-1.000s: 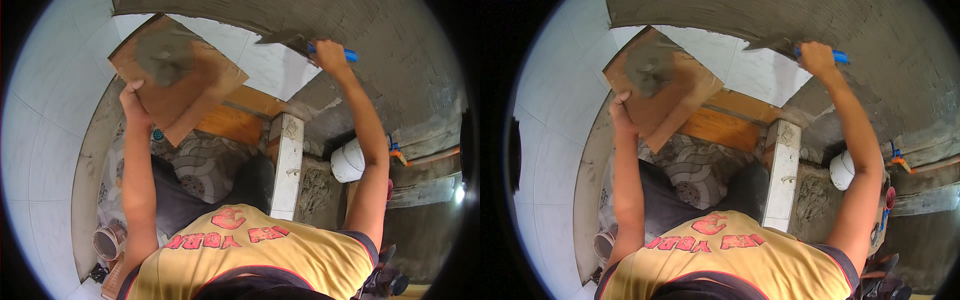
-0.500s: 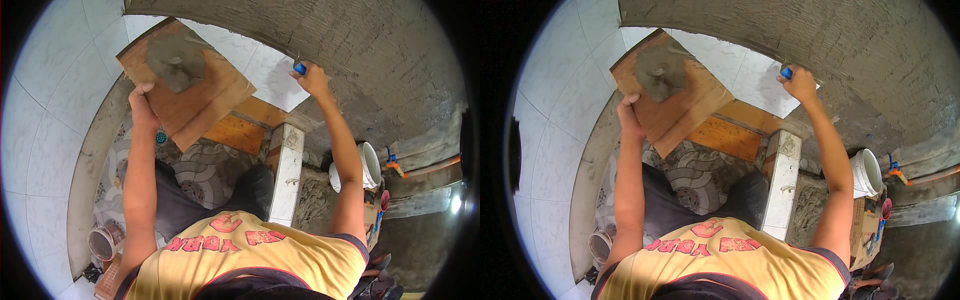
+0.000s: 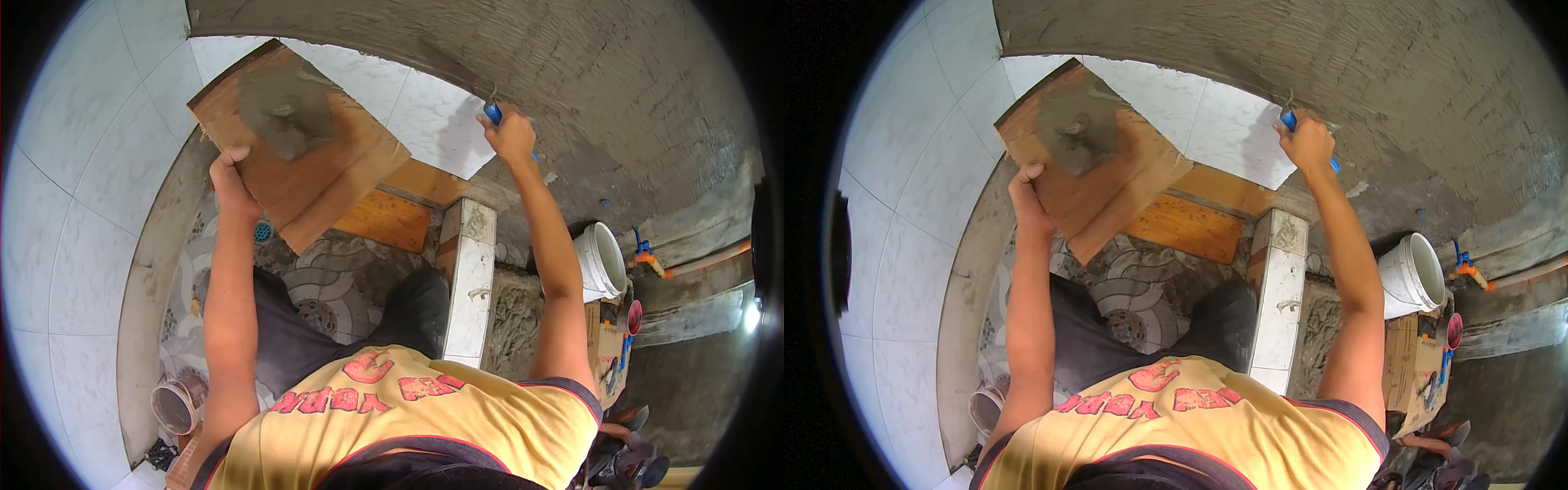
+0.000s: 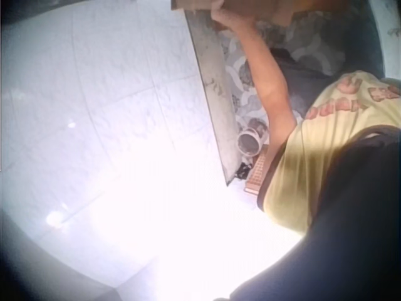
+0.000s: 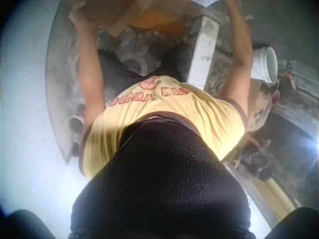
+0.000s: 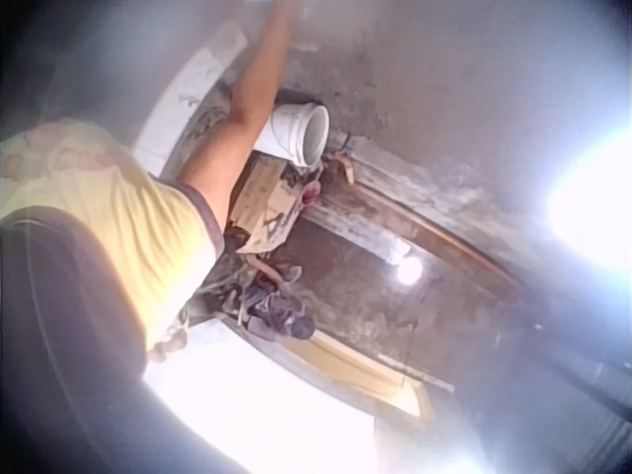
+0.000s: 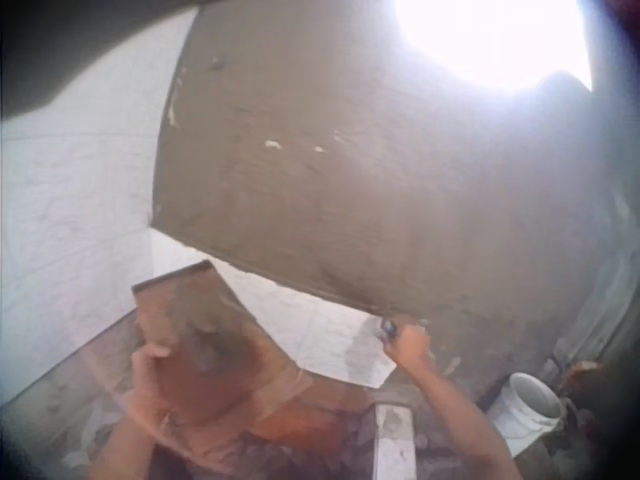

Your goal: The person applies mortar to a wall using a trowel and then positions a ceramic tile onto the prepared surface.

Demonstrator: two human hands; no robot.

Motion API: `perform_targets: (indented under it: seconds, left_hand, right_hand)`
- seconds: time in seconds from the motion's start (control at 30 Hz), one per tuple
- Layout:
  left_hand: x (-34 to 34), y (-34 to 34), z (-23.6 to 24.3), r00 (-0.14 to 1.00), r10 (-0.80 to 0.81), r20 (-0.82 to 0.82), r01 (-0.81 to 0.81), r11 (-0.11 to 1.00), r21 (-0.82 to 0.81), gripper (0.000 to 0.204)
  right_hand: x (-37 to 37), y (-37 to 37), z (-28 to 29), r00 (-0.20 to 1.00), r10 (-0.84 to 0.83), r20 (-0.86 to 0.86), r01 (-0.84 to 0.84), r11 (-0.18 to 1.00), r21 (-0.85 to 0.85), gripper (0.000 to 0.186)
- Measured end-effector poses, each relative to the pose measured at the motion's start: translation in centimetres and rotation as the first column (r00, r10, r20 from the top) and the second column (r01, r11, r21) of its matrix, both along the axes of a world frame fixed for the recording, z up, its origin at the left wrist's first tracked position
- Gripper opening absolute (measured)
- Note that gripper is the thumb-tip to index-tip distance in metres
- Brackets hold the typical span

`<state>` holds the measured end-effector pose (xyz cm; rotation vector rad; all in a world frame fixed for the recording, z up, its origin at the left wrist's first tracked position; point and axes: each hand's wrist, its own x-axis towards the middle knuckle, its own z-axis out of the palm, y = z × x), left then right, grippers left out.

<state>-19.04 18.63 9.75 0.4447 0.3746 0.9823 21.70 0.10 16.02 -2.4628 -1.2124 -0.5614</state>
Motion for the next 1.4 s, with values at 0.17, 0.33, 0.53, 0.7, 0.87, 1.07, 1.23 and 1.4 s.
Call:
perform_targets:
  seconds: [0.17,0.33,0.53,0.7,0.87,1.07,1.23,1.4]
  left_hand:
    - [0.1,1.0,-1.2,0.999,-0.054,0.006,0.053,0.998,0.032,0.055]
    - [2.1,0.3,-2.1,0.992,-0.122,0.007,0.122,0.992,0.041,0.056]
    - [4.7,-2.0,-2.5,0.964,-0.265,0.013,0.265,0.964,0.021,0.056]
    - [7.0,-3.4,-2.5,0.933,-0.338,-0.120,0.330,0.940,-0.082,0.050]
    - [8.1,-3.7,-3.3,0.909,-0.388,-0.151,0.385,0.922,-0.051,0.049]
    - [5.9,-1.9,-6.3,0.894,-0.427,-0.135,0.438,0.897,0.057,0.054]
    - [4.0,-1.4,-6.2,0.902,-0.370,-0.220,0.404,0.905,0.133,0.057]
    - [3.1,0.7,-8.4,0.905,-0.272,-0.326,0.344,0.920,0.187,0.057]
  right_hand:
    - [1.4,-2.3,-0.2,1.000,-0.001,-0.025,-0.001,0.995,-0.099,0.037]
    - [2.7,-2.2,3.6,0.994,-0.005,0.110,0.019,0.991,-0.130,0.037]
    - [2.4,-2.7,4.7,0.950,0.049,0.308,-0.103,0.981,0.162,0.032]
    - [-0.8,-4.4,6.7,0.863,0.398,-0.311,-0.345,0.915,0.211,0.037]
    - [-2.3,-5.4,3.4,0.065,0.499,-0.864,-0.524,0.754,0.395,0.041]
    - [-0.7,-6.3,0.1,0.149,0.337,-0.930,-0.601,0.778,0.185,0.049]
    - [0.6,-8.3,-1.2,0.229,0.266,-0.936,-0.626,0.777,0.068,0.052]
    - [1.8,-11.4,-4.0,0.218,0.199,-0.955,-0.524,0.850,0.057,0.048]
